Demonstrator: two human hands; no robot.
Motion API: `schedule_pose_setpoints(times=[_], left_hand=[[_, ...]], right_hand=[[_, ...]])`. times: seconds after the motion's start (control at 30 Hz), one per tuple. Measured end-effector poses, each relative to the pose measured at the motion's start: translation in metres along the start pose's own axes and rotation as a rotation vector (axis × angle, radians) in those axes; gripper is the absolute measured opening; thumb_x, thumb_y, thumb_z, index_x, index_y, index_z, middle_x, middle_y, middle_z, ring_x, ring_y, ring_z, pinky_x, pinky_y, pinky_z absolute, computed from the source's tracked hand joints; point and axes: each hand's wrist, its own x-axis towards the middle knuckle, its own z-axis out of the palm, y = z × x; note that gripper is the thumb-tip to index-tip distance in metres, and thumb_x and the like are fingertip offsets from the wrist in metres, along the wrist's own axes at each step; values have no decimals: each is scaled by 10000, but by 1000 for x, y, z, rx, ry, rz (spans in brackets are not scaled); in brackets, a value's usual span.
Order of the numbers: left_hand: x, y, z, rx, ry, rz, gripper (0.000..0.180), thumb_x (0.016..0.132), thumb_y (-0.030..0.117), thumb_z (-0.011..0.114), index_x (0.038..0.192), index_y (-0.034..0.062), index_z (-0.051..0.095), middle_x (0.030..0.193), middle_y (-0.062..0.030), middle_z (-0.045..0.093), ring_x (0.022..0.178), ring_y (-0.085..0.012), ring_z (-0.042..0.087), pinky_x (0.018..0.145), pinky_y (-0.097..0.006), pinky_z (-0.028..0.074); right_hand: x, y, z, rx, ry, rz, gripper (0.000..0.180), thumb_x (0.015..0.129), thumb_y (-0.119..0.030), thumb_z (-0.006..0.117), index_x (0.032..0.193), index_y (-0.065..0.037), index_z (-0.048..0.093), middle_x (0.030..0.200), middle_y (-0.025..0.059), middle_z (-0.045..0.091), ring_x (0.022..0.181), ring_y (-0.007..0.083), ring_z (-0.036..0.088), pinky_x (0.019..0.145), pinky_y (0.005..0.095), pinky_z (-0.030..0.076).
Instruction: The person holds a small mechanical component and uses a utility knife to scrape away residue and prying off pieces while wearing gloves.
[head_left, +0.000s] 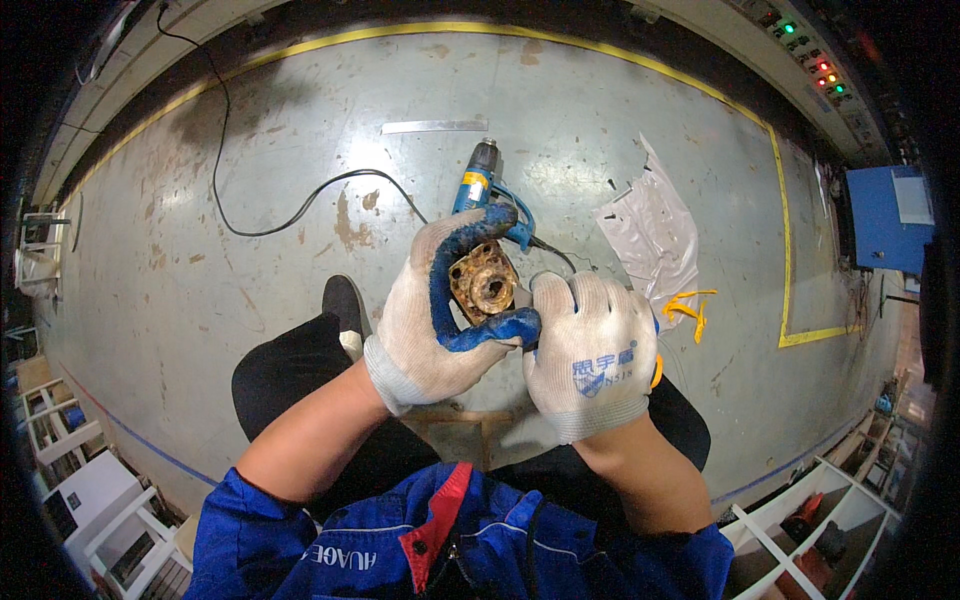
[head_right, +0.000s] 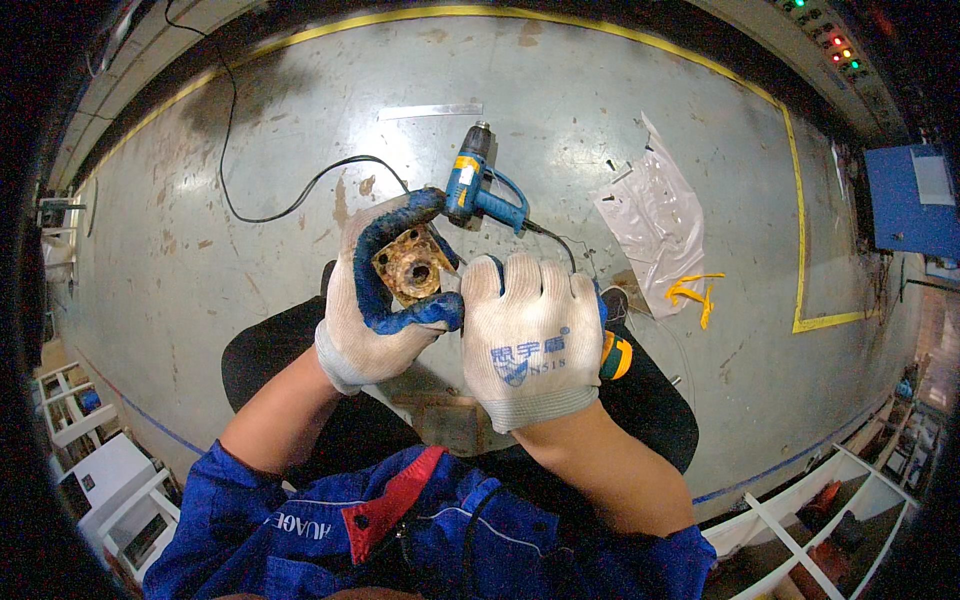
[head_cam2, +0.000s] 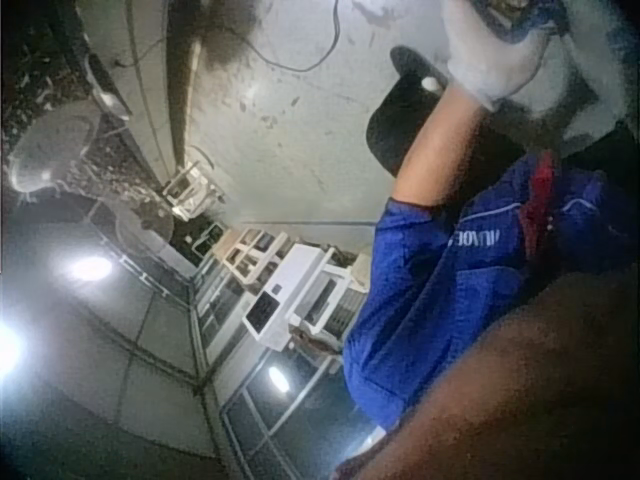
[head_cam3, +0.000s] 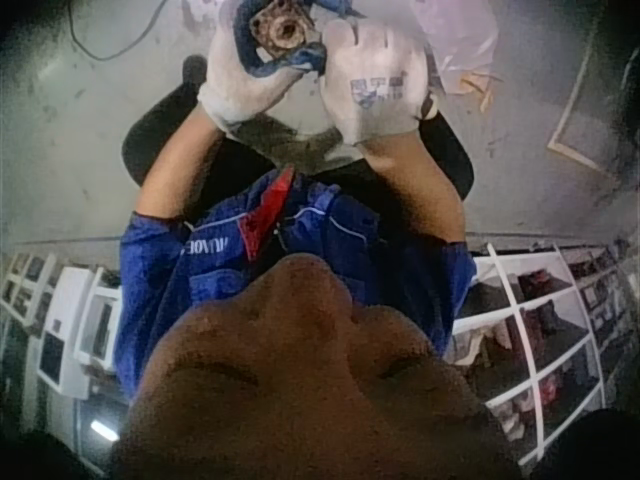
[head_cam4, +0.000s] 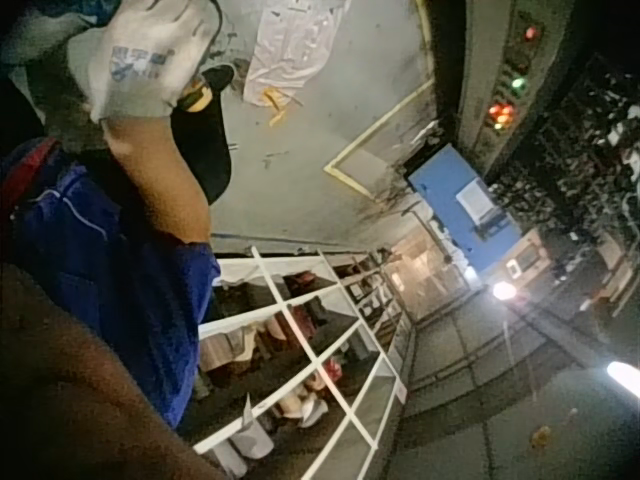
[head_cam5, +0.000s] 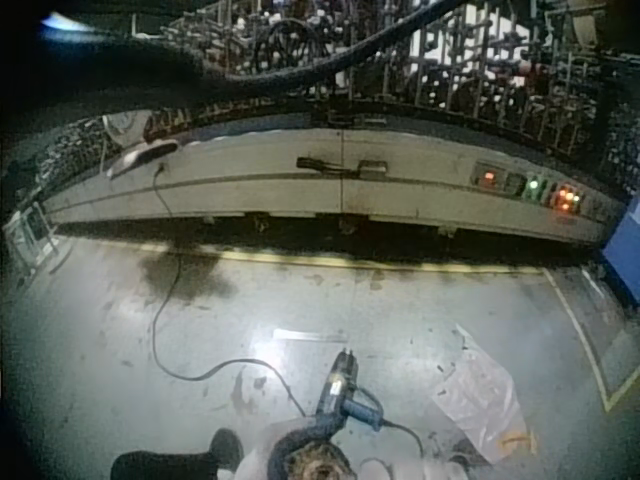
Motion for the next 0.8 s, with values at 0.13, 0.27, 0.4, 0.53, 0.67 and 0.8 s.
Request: schedule_pose_setpoints(times=[0.13, 0.27, 0.4, 0.53, 0.67, 0.8], left_hand=[[-1, 0, 3, -23, 11, 2, 862, 784, 194, 893, 1444, -1, 373, 1334, -172, 551, 1156, -239, 592, 1030, -390, 492], [1, 6, 0, 72, -25, -19, 836, 790, 185, 884, 1434, -6, 386, 1311, -163, 557, 1147, -232, 593, 1020, -384, 494], [-3, 2, 1, -29, -50, -46, 835, 792, 199, 885, 1434, -9, 392, 1292, -150, 559, 1141, -226, 590, 1020, -379, 488], [-1, 5, 4, -123, -29, -73, 875, 777, 235, 902, 1448, -1, 391, 1291, -138, 559, 1153, -222, 584, 1039, -379, 474], [3, -2, -5, -134, -31, -99, 946, 737, 281, 939, 1460, 3, 396, 1339, -140, 552, 1222, -232, 573, 1079, -381, 457], [5, -1, -5, -129, -33, -80, 956, 735, 272, 936, 1470, 1, 389, 1364, -146, 540, 1247, -247, 566, 1089, -388, 452]], right_hand=[[-1, 0, 0, -5, -14, 1, 334, 679, -175, 741, 995, -116, 652, 897, 96, 596, 846, 310, 614, 781, 463, 463], [-2, 3, 3, 26, 22, -19, 347, 664, -165, 734, 998, -117, 650, 899, 101, 597, 848, 316, 614, 785, 471, 463], [0, 4, 3, 44, 35, -39, 355, 652, -160, 729, 995, -114, 648, 907, 112, 601, 860, 331, 618, 787, 469, 467], [2, 3, -1, 70, 57, -41, 380, 643, -160, 726, 1012, -105, 652, 911, 124, 604, 873, 345, 618, 789, 467, 472], [1, 3, -2, 64, -21, 14, 424, 633, -168, 732, 1045, -95, 661, 919, 141, 606, 880, 356, 618, 783, 477, 477], [0, 6, -2, 99, 40, -50, 436, 621, -168, 739, 1043, -94, 660, 925, 140, 605, 881, 358, 619, 776, 482, 480]])
